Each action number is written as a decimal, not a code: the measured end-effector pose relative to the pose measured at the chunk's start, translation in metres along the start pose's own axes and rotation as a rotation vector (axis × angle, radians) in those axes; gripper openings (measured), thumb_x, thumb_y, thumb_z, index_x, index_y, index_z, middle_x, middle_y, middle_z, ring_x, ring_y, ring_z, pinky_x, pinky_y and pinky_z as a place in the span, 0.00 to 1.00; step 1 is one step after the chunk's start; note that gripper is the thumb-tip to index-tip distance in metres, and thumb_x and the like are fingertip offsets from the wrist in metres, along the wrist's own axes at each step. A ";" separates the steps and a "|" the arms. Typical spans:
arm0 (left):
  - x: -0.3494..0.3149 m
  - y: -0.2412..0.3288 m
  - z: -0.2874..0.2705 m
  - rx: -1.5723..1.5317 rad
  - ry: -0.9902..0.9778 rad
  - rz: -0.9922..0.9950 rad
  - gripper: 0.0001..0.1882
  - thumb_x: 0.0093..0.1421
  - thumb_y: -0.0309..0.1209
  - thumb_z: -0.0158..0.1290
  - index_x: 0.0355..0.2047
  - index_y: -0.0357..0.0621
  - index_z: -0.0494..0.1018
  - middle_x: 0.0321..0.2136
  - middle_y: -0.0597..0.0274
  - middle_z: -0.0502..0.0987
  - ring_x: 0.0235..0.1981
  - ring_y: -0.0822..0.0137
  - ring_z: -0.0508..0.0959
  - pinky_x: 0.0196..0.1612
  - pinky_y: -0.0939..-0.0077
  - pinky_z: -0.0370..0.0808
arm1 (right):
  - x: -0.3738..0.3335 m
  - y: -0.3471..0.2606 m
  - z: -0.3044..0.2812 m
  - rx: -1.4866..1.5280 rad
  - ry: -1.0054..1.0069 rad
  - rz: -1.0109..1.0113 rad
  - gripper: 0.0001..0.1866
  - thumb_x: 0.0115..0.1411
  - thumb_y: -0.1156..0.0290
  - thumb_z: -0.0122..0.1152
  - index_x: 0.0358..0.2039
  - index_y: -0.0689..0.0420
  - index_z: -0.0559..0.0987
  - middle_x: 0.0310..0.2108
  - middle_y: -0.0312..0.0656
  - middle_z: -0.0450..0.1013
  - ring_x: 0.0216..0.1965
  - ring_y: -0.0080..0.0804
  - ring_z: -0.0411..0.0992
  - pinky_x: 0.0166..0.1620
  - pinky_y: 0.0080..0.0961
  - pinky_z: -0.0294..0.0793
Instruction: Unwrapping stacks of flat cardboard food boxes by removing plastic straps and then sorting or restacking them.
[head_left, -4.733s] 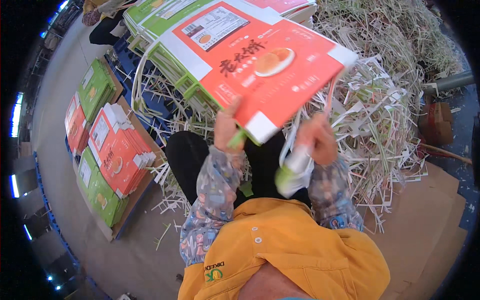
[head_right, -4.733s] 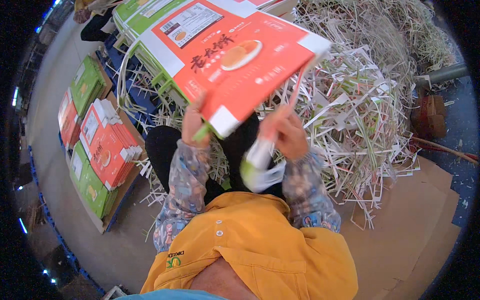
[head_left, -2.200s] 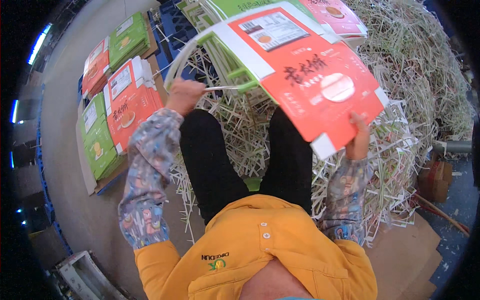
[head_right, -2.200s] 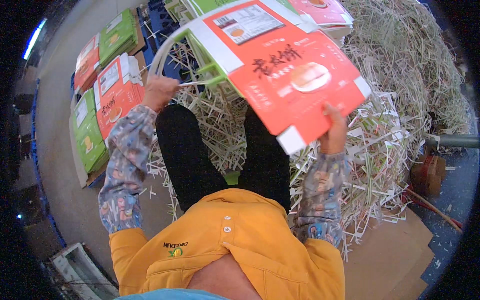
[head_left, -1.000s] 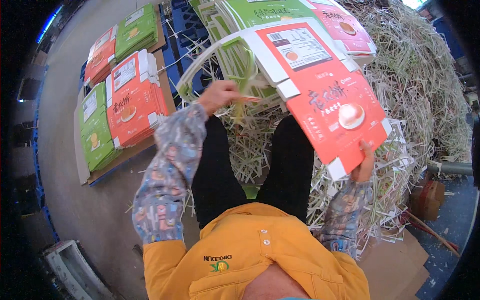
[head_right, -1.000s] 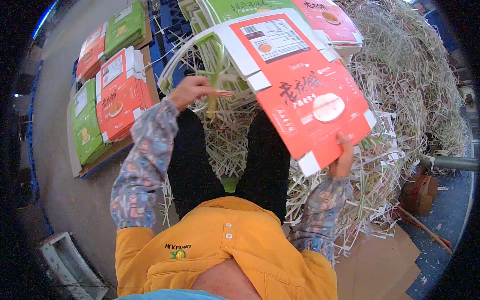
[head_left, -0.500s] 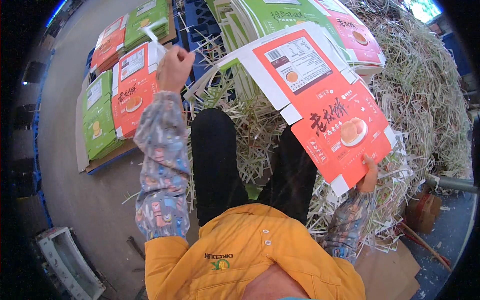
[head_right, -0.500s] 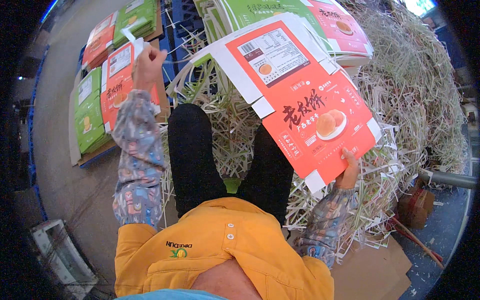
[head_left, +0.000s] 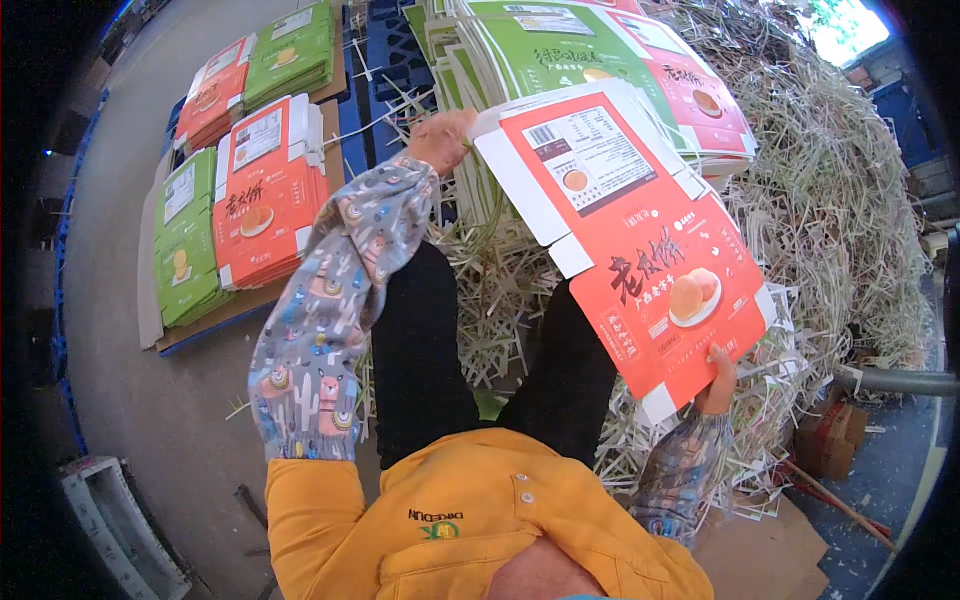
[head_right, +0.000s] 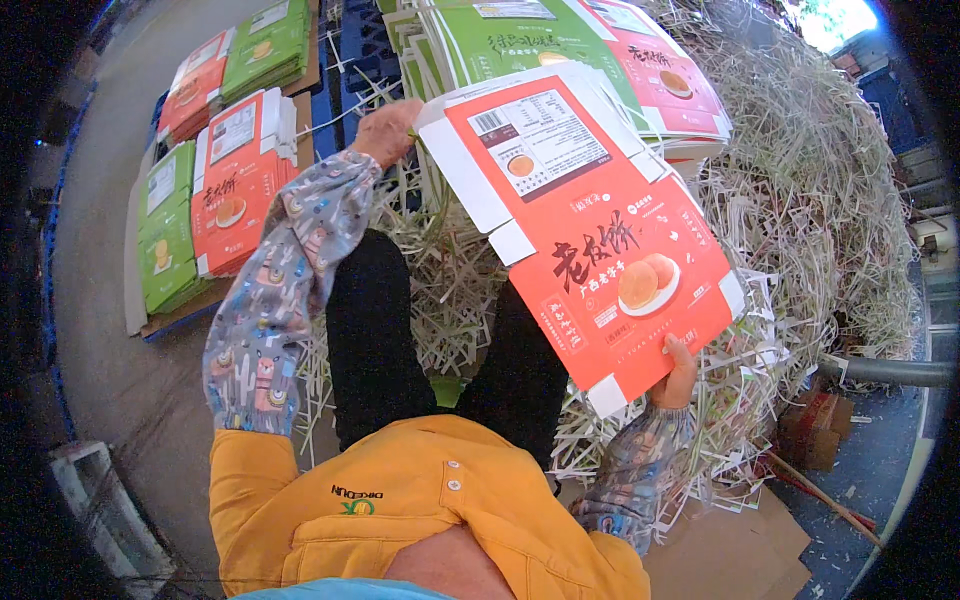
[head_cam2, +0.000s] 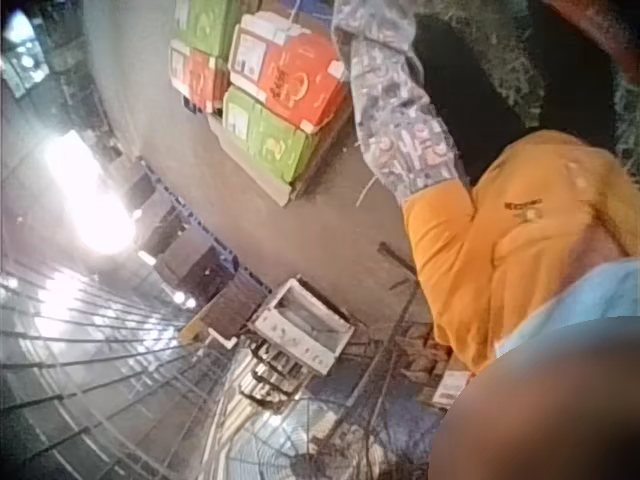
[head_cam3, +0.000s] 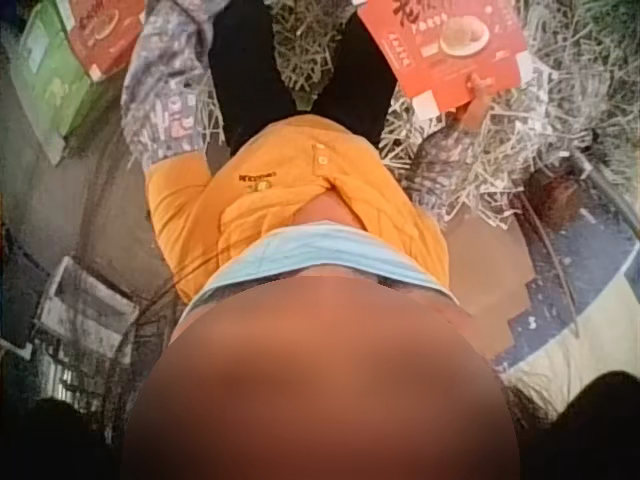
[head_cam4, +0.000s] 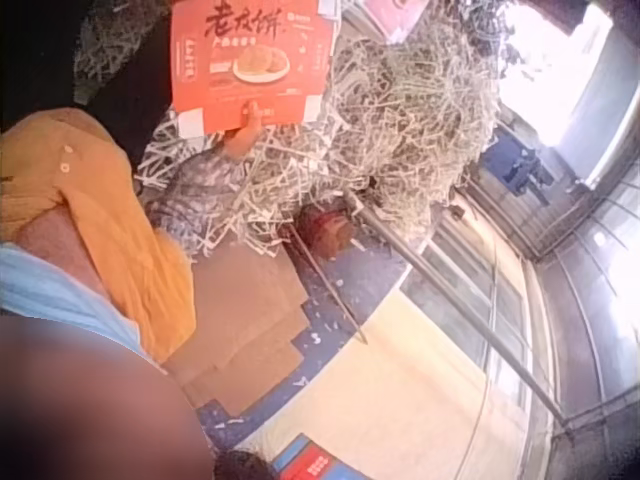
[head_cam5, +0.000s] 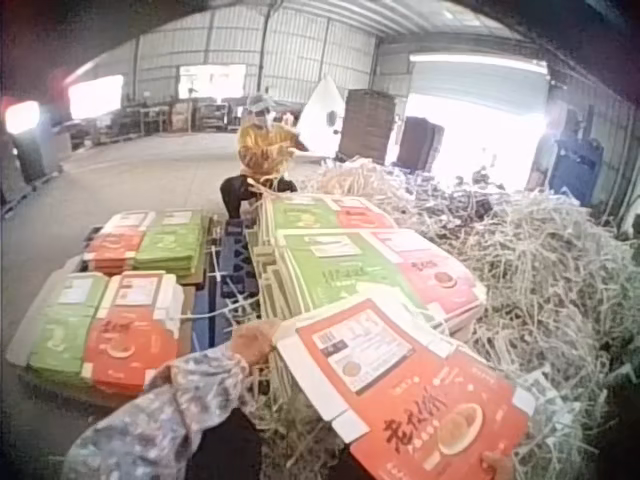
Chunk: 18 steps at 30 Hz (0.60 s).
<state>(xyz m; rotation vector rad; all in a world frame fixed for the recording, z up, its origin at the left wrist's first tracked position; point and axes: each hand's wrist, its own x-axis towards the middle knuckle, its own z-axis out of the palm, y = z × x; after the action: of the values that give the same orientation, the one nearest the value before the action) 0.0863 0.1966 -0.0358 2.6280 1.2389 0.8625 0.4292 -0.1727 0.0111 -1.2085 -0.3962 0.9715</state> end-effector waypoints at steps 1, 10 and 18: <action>0.007 -0.004 -0.003 0.019 0.038 -0.015 0.06 0.48 0.29 0.47 0.30 0.49 0.66 0.25 0.57 0.72 0.31 0.55 0.74 0.31 0.65 0.71 | 0.000 0.002 -0.001 0.001 -0.006 0.008 0.22 0.50 0.74 0.52 0.46 0.63 0.63 0.41 0.44 0.68 0.40 0.37 0.69 0.42 0.33 0.71; 0.110 -0.055 -0.075 0.827 0.516 0.287 0.04 0.48 0.33 0.47 0.26 0.58 0.67 0.16 0.67 0.67 0.20 0.68 0.73 0.20 0.73 0.69 | -0.005 0.005 0.017 0.240 -0.059 -0.049 0.30 0.48 0.69 0.52 0.52 0.61 0.58 0.47 0.47 0.64 0.44 0.41 0.67 0.48 0.39 0.67; 0.115 -0.033 -0.051 0.583 0.188 -0.064 0.28 0.45 0.36 0.56 0.48 0.55 0.61 0.36 0.58 0.71 0.37 0.60 0.71 0.37 0.70 0.68 | -0.001 0.036 0.017 0.152 -0.065 0.027 0.26 0.48 0.70 0.53 0.48 0.63 0.61 0.44 0.44 0.66 0.42 0.38 0.68 0.45 0.34 0.69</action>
<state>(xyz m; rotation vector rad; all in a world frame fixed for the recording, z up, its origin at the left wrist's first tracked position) 0.0947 0.2967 0.0467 2.9573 1.8547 0.8554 0.4017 -0.1625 -0.0152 -1.0488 -0.3515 1.0473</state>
